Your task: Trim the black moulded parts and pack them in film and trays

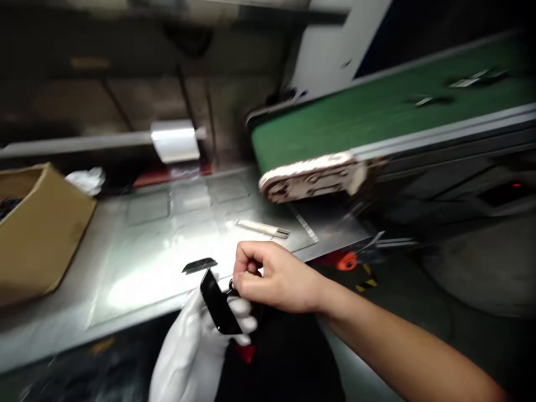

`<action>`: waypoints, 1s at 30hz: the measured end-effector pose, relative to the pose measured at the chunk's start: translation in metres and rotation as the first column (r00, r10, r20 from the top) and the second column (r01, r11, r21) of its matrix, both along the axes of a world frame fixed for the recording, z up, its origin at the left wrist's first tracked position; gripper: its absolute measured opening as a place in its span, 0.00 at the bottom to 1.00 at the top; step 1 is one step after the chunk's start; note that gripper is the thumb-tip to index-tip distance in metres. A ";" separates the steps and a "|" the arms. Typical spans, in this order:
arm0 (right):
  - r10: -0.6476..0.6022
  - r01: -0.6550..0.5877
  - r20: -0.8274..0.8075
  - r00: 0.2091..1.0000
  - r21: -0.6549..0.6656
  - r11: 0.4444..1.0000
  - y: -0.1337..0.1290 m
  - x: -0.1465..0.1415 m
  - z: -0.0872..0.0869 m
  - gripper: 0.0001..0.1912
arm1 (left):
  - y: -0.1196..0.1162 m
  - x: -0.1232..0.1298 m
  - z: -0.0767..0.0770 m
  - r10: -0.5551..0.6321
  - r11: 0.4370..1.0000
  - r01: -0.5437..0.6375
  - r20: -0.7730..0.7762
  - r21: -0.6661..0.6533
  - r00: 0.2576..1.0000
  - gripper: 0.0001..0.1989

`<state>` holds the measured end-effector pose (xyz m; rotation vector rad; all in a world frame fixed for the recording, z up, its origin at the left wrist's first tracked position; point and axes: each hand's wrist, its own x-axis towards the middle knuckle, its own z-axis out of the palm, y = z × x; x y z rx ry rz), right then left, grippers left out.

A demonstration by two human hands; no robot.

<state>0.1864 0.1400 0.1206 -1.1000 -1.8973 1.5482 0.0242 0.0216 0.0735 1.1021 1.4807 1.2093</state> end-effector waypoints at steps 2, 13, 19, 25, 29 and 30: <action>0.023 -0.032 -0.048 0.999 -0.188 0.982 -0.019 -0.018 -0.033 0.05 | -0.010 -0.005 -0.021 0.009 0.994 0.008 0.168 -0.106 0.986 0.29; -0.049 -0.022 -0.171 0.984 -0.390 0.920 -0.057 -0.030 -0.086 0.07 | -0.043 -0.012 -0.049 0.070 0.983 0.115 0.871 -0.143 0.486 0.20; -0.080 -0.007 -0.208 0.975 -0.387 0.922 -0.058 -0.024 -0.096 0.07 | -0.040 -0.012 -0.051 0.083 0.978 0.122 0.855 -0.168 0.512 0.21; -0.076 -0.017 -0.227 0.971 -0.380 0.925 -0.060 -0.016 -0.099 0.07 | -0.039 -0.009 -0.052 0.079 0.970 0.158 0.854 -0.185 0.514 0.22; -0.029 -0.056 -0.217 0.976 -0.374 0.926 -0.060 -0.013 -0.102 0.08 | -0.041 -0.008 -0.053 0.065 0.971 0.161 0.841 -0.178 0.537 0.20; -0.011 -0.073 -0.218 0.976 -0.372 0.925 -0.060 -0.012 -0.102 0.08 | -0.042 -0.008 -0.054 0.056 0.972 0.160 0.836 -0.170 0.546 0.20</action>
